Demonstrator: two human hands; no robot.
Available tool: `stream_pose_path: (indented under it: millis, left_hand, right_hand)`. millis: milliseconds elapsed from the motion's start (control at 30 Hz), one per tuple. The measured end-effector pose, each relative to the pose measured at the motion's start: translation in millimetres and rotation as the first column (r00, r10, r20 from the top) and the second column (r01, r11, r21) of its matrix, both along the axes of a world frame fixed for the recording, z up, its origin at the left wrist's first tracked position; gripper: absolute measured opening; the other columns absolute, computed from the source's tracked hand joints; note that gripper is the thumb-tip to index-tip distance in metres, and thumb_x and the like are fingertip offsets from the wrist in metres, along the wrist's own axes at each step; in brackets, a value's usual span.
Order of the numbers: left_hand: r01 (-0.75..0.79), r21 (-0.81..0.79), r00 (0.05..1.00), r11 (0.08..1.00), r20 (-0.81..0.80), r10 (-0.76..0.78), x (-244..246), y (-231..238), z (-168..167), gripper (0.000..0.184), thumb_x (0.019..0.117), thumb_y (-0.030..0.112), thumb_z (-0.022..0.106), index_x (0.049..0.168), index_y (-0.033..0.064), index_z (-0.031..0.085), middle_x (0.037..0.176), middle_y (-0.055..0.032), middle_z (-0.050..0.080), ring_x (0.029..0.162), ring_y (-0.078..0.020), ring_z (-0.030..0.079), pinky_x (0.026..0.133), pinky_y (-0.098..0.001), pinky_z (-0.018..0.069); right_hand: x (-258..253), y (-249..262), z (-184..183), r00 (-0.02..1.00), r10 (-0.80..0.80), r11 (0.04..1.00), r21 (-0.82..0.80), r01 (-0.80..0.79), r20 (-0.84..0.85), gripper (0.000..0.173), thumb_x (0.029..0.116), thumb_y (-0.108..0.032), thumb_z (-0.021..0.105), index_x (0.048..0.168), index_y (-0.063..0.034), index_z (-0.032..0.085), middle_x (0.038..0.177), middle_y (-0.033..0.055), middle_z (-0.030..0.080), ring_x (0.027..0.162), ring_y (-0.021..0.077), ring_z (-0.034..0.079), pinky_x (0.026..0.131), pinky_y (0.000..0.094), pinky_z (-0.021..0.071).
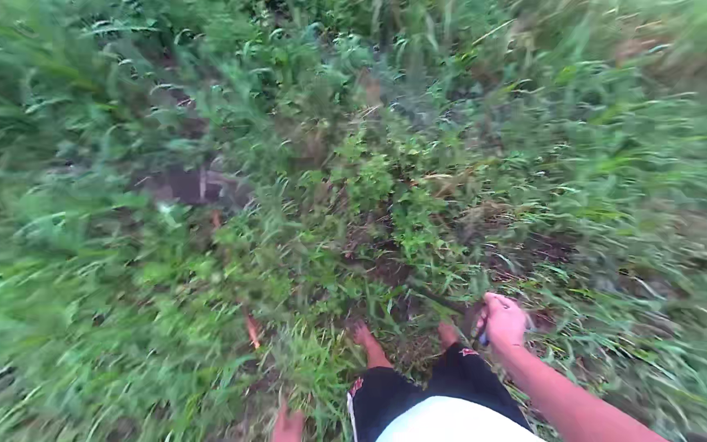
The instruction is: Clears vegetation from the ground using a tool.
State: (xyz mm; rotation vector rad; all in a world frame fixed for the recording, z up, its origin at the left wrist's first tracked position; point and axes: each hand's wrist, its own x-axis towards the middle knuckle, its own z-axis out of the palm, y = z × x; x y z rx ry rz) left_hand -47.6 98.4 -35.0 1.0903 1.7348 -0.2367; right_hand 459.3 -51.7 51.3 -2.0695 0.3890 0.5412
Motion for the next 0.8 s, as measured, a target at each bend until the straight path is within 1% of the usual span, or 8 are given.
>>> stream_pose_path:
  millis: [67,200,333,400,467,600,700,800]
  left_hand:
    - [-0.050,0.038,0.999,0.998,-0.001,0.050,14,-10,10,0.064,0.1030,0.033,0.063,0.157,0.0074,0.038,0.136,-0.0254,0.061,0.118,-0.0373,0.066,0.100,-0.0560,0.0550]
    - [-0.082,0.031,0.997,0.996,-0.002,0.082,54,-40,31,0.066,0.1032,0.034,0.062,0.158,0.0083,0.036,0.132,-0.0217,0.065,0.119,-0.0336,0.066,0.104,-0.0537,0.0528]
    - [-0.047,-0.073,0.998,0.996,0.041,0.050,89,-85,21,0.068,0.1029,0.035,0.062,0.159,0.0087,0.035,0.131,-0.0185,0.067,0.121,-0.0307,0.066,0.106,-0.0517,0.0516]
    - [-0.055,-0.120,0.997,0.991,0.055,0.062,94,-109,14,0.067,0.1026,0.034,0.063,0.158,0.0073,0.037,0.132,-0.0201,0.066,0.121,-0.0316,0.066,0.107,-0.0518,0.0511]
    - [-0.066,-0.157,0.995,0.985,0.063,0.076,92,-125,7,0.066,0.1025,0.034,0.063,0.157,0.0069,0.038,0.135,-0.0213,0.064,0.124,-0.0324,0.064,0.108,-0.0521,0.0503]
    - [-0.138,-0.170,0.986,0.976,0.068,0.151,67,-144,-10,0.065,0.1028,0.033,0.062,0.157,0.0057,0.038,0.142,-0.0229,0.059,0.127,-0.0335,0.062,0.108,-0.0517,0.0504]
    - [-0.241,-0.157,0.969,0.958,0.026,0.248,39,-147,-15,0.064,0.1031,0.033,0.062,0.156,0.0060,0.040,0.137,-0.0234,0.062,0.123,-0.0346,0.064,0.106,-0.0532,0.0518]
    - [-0.282,-0.129,0.959,0.951,-0.031,0.281,20,-136,-12,0.062,0.1029,0.036,0.062,0.155,0.0086,0.042,0.136,-0.0211,0.064,0.124,-0.0331,0.064,0.106,-0.0532,0.0512]
  right_hand:
    - [5,-7,-1,0.997,0.068,0.997,0.041,-0.067,-0.027,0.033,0.1062,-0.030,0.054,0.119,-0.0014,0.065,0.066,0.0066,0.060,0.048,0.0178,0.056,0.049,0.0406,0.0550]
    - [18,-4,2,0.989,0.139,0.985,0.110,-0.133,-0.047,0.030,0.1069,-0.033,0.051,0.111,-0.0045,0.060,0.056,-0.0031,0.052,0.042,0.0115,0.053,0.044,0.0350,0.0534]
    - [35,-8,-4,0.981,0.189,0.976,0.116,-0.183,-0.039,0.032,0.1065,-0.034,0.051,0.111,-0.0033,0.059,0.059,-0.0024,0.054,0.044,0.0120,0.054,0.047,0.0357,0.0542]
    - [38,-9,-6,0.977,0.209,0.974,0.105,-0.202,-0.052,0.030,0.1062,-0.034,0.051,0.108,-0.0055,0.059,0.058,-0.0034,0.053,0.044,0.0114,0.055,0.047,0.0345,0.0550]
    - [41,-10,-8,0.973,0.224,0.971,0.095,-0.218,-0.050,0.028,0.1063,-0.035,0.052,0.103,-0.0074,0.059,0.058,-0.0042,0.053,0.045,0.0107,0.055,0.047,0.0336,0.0546]
    - [40,-3,-6,0.973,0.226,0.972,0.072,-0.223,-0.043,0.026,0.1063,-0.034,0.052,0.103,-0.0095,0.059,0.058,-0.0053,0.052,0.044,0.0100,0.054,0.046,0.0318,0.0540]
    - [31,8,-3,0.968,0.247,0.968,0.055,-0.245,-0.042,0.025,0.1062,-0.035,0.051,0.102,-0.0115,0.058,0.058,-0.0051,0.053,0.044,0.0104,0.055,0.046,0.0323,0.0541]
    - [20,26,3,0.966,0.258,0.966,0.034,-0.257,-0.030,0.025,0.1060,-0.034,0.051,0.100,-0.0117,0.059,0.059,-0.0049,0.053,0.045,0.0102,0.054,0.046,0.0321,0.0534]
